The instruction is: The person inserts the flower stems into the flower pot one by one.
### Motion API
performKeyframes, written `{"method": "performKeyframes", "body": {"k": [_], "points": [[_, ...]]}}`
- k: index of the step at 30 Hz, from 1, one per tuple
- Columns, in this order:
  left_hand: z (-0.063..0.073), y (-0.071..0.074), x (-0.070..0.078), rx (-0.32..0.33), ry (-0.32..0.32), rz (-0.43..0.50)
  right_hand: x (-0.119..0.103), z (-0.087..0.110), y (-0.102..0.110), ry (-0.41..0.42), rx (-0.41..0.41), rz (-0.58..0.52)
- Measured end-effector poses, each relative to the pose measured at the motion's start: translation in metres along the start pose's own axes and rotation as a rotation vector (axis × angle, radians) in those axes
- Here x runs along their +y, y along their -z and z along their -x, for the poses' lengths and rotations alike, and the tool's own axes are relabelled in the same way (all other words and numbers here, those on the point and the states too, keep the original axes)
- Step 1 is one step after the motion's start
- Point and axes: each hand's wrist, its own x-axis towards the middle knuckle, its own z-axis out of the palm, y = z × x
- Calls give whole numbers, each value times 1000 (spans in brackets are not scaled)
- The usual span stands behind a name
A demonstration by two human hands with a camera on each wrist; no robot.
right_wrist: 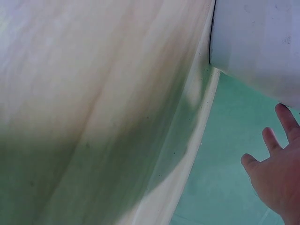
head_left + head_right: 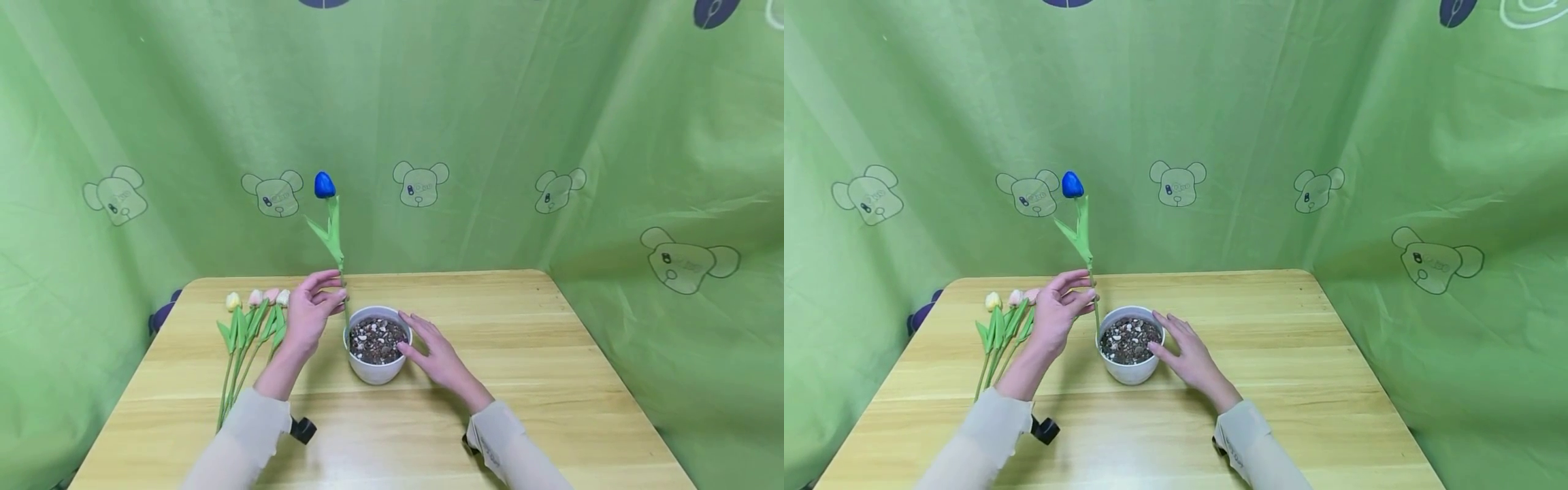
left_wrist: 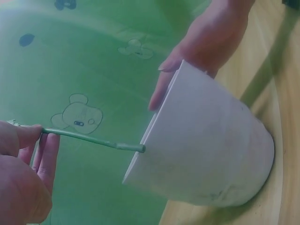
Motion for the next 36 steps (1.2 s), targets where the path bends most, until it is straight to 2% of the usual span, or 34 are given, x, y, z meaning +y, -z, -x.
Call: {"method": "performKeyframes", "body": {"k": [14, 21, 30, 36], "points": [[-14, -30, -13, -58, -79, -28, 1, 0, -2, 11, 5, -25], [-22, -38, -22, -70, -82, -33, 1, -1, -2, 8, 8, -38], [-31, -49, -31, -111, -144, -87, 3, -1, -3, 11, 13, -53], [-35, -55, -36, -122, -180, -86, 4, -1, -3, 35, 20, -54]]}}
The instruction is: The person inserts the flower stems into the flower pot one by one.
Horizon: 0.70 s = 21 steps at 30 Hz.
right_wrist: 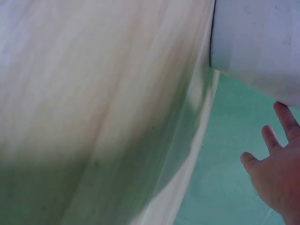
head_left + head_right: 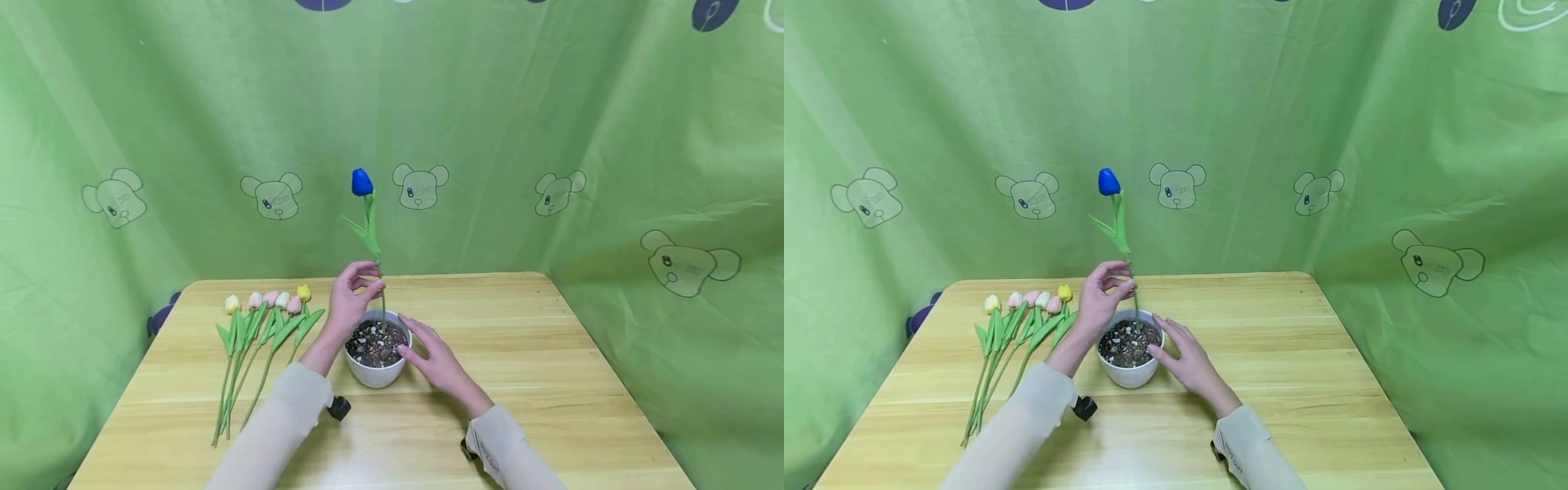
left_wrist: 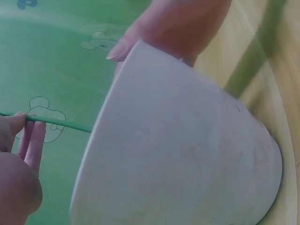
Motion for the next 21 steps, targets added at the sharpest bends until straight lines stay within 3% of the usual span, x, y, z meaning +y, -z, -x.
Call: {"method": "performKeyframes", "body": {"k": [10, 21], "points": [[-6, -7, -10, -1, -33, -55, -1, 0, -1, 14, -4, -12], [-2, -5, -18, -55, -76, -142, 1, 0, -1, 21, 2, -20]]}}
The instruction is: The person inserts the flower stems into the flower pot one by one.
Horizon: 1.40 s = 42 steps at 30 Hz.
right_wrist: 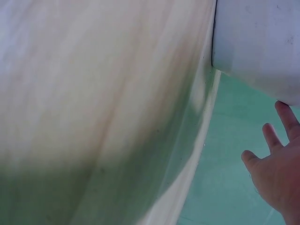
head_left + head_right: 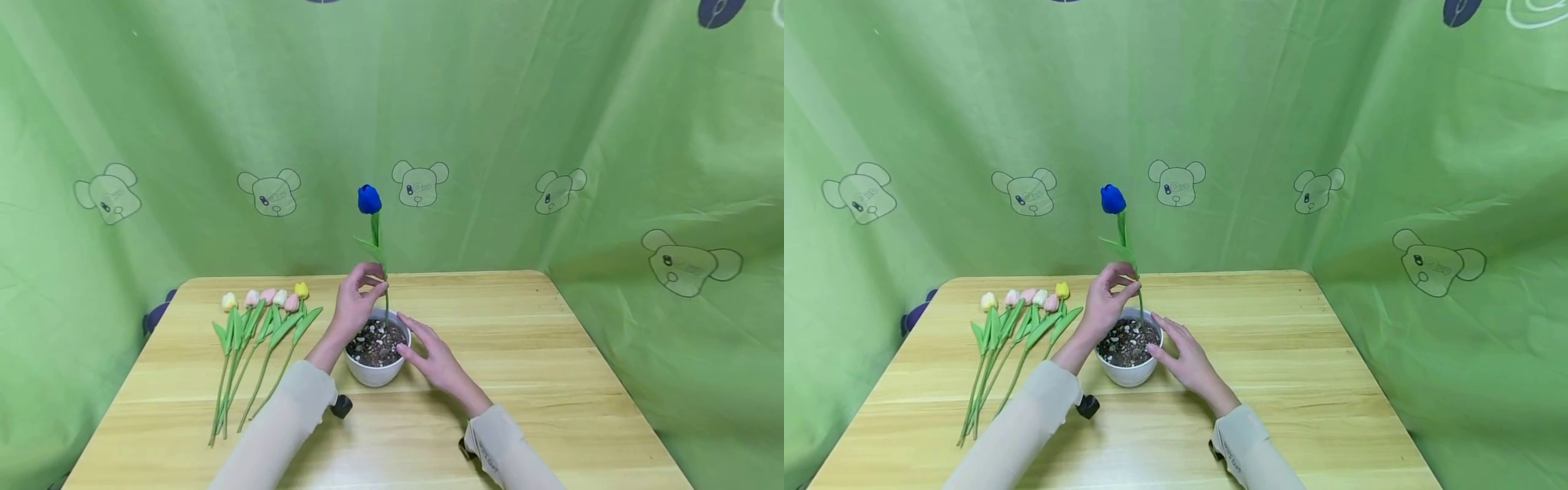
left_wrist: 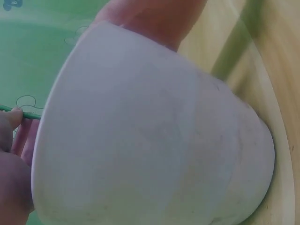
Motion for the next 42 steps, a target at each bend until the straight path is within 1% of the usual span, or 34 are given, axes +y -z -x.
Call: {"method": "performKeyframes", "body": {"k": [4, 7, 10, 14, 16, 19, 25, 31, 35, 37, 39, 42], "points": [[2, 0, 0, -62, -12, -57, 0, 0, 1, 0, 2, -8], [4, -1, -1, -102, -24, -71, 1, 0, 1, -8, 2, -14], [5, 0, -2, -101, -49, -65, 0, 0, 0, -4, 0, -17], [7, 3, -3, -84, -105, -66, 0, 0, 0, -2, -2, -17], [9, 4, -4, -95, -123, -88, 0, 1, 0, -13, -3, -17], [10, 5, -5, -121, -129, -135, 0, 1, 0, -35, -6, -19], [12, 3, -3, -159, -120, -209, 1, 1, -1, -38, -5, -30], [15, 3, -3, -198, -88, -204, 0, 1, -1, -43, -10, -29], [17, 4, -3, -233, -46, -195, -1, 2, -1, -50, -8, -33], [18, 5, -2, -236, -17, -175, -1, 2, -1, -51, -7, -35], [17, 5, -3, -231, 8, -175, -2, 2, -1, -53, -7, -35], [16, 5, -4, -226, 20, -200, -2, 1, -1, -52, -6, -37]]}}
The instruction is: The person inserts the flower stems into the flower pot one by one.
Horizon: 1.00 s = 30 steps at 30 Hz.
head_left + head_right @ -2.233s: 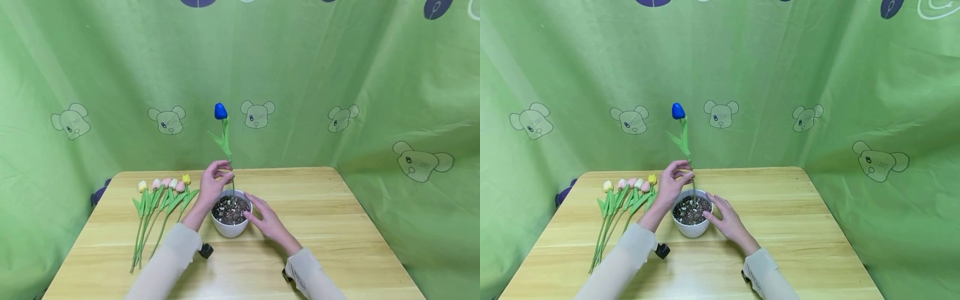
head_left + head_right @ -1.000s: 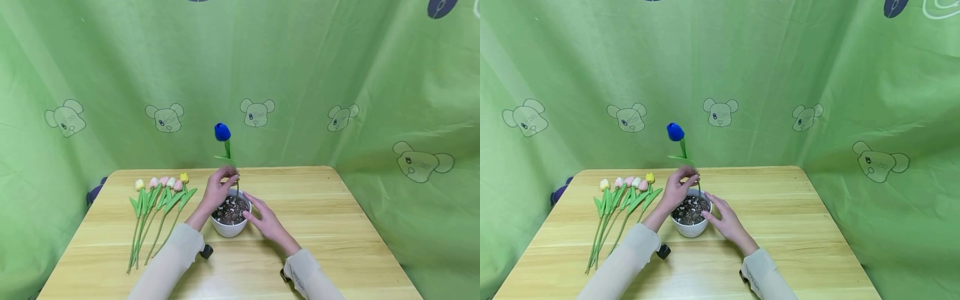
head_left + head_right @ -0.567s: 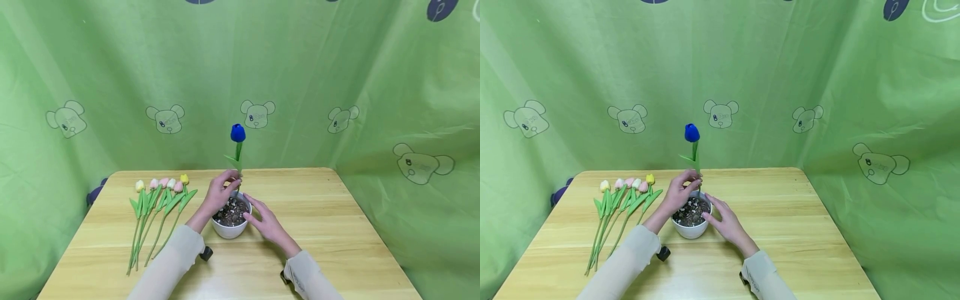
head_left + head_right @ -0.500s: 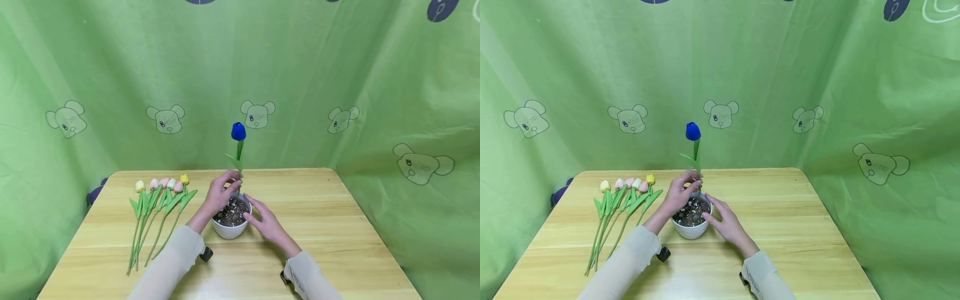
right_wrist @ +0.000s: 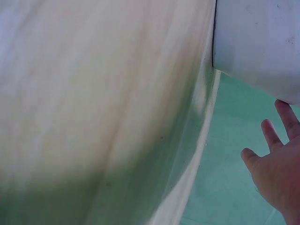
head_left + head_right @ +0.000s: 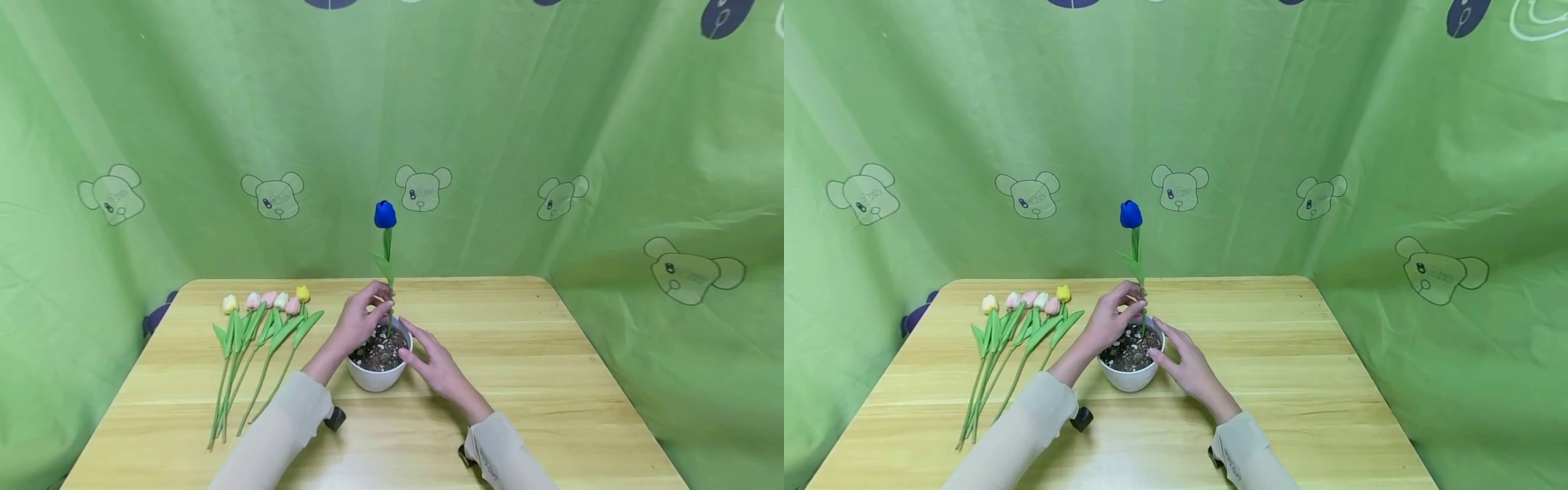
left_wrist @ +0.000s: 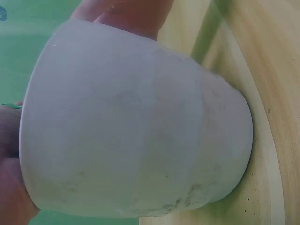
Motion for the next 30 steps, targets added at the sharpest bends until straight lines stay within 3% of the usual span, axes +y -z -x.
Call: {"method": "performKeyframes", "body": {"k": [14, 22, 30], "points": [[-5, -2, -6, 4, 37, -132, 1, -1, 0, -10, -5, -13], [-4, -2, -4, -57, 21, -313, 1, -1, 2, -13, -10, -15], [-4, -3, -5, -101, 28, -351, 0, -1, 2, -12, -13, -7]]}}
